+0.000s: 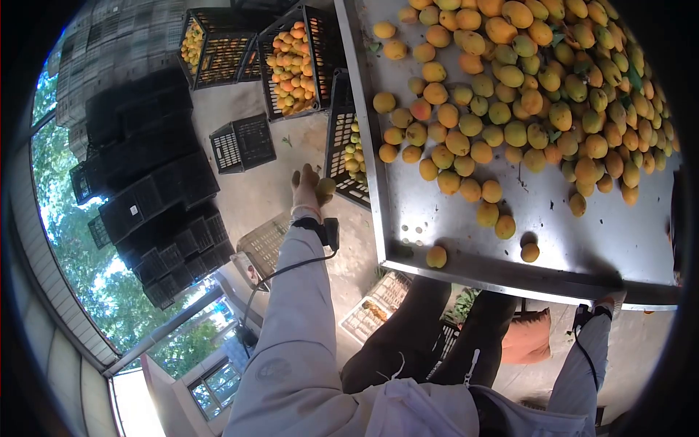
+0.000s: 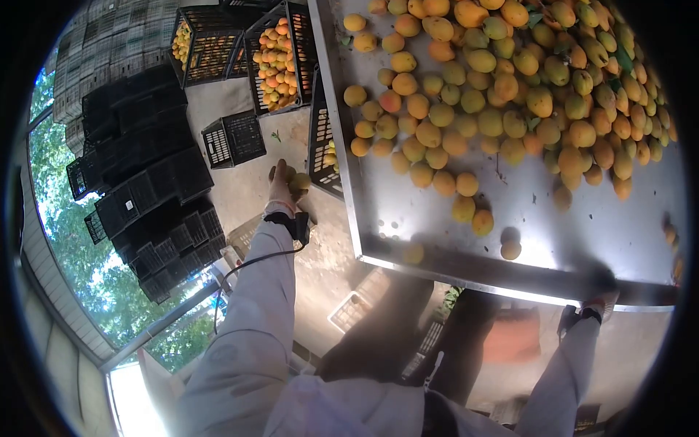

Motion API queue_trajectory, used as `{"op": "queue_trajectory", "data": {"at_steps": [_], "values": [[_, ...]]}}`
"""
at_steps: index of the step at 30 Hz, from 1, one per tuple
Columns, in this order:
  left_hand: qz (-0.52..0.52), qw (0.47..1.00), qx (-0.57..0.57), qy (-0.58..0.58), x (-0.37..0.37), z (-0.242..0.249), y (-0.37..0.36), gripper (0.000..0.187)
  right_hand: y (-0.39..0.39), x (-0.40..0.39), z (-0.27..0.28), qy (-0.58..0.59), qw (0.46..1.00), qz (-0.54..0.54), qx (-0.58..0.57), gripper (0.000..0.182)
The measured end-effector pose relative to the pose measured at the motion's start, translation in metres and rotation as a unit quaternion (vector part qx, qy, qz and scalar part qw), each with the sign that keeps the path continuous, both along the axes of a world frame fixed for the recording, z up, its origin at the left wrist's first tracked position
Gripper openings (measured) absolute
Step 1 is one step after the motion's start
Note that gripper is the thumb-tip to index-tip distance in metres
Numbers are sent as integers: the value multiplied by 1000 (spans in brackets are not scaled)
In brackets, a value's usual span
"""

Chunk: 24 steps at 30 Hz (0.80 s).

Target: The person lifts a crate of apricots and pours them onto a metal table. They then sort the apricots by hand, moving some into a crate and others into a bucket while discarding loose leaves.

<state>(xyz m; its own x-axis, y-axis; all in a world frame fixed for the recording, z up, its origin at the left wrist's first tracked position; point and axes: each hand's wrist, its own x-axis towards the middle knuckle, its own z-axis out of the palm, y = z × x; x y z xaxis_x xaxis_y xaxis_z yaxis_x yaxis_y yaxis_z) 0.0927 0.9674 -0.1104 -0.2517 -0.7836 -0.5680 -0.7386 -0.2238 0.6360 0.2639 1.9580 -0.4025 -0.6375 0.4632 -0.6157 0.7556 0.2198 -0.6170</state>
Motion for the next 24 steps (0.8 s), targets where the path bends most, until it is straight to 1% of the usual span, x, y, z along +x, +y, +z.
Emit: {"op": "queue_trajectory", "data": {"at_steps": [2,3,4,5,6,7,8,9,10,12,13,14,15,16,17,18,19,21,23,24], "values": [[42,997,-54,-28,1,5,5,90,12,5,-9,4,1000,20,-10,51],[41,997,-53,-29,3,8,6,90,18,8,-16,8,999,37,-23,51],[38,997,-57,-30,9,10,0,93,38,19,-43,27,992,103,-72,51],[30,998,-54,-30,14,8,-2,96,3,9,-8,6,996,62,60,43],[33,997,-56,-33,11,12,6,96,-33,-1,27,-29,981,7,189,35],[18,998,-49,-26,14,7,8,93,-75,-14,66,-67,952,-58,292,30],[-9,998,-53,-26,9,13,21,87,-97,-31,82,-34,969,-193,149,30],[-35,998,-50,3,4,20,40,78,-117,-47,96,25,928,-372,5,30],[-80,993,-63,65,2,26,63,68,-137,-63,112,62,843,-528,-84,31],[-181,980,-13,84,-7,44,112,60,-137,-55,118,93,832,-538,-98,27],[-224,970,27,89,-12,48,137,58,-136,-51,119,108,826,-543,-104,26],[-265,957,65,95,-14,46,160,57,-137,-54,123,103,828,-544,-91,34],[-280,944,126,124,-10,41,182,60,-144,-61,126,95,830,-544,-82,41],[-295,938,154,100,-13,43,209,59,-155,-70,127,85,832,-543,-77,49],[-413,905,83,66,-15,33,225,57,-162,-75,131,81,832,-543,-76,53],[-521,853,7,32,-17,24,238,55,-170,-81,135,76,833,-544,-75,57],[-523,852,7,33,-26,22,250,55,-175,-84,140,89,822,-557,-72,59],[-615,781,-92,66,-56,25,278,53,-180,-83,145,102,810,-573,-69,60],[-598,791,-101,74,-96,30,311,46,-184,-85,148,121,818,-561,-28,59],[-623,760,-151,107,-129,30,334,45,-186,-88,150,129,819,-559,-14,59]]}}
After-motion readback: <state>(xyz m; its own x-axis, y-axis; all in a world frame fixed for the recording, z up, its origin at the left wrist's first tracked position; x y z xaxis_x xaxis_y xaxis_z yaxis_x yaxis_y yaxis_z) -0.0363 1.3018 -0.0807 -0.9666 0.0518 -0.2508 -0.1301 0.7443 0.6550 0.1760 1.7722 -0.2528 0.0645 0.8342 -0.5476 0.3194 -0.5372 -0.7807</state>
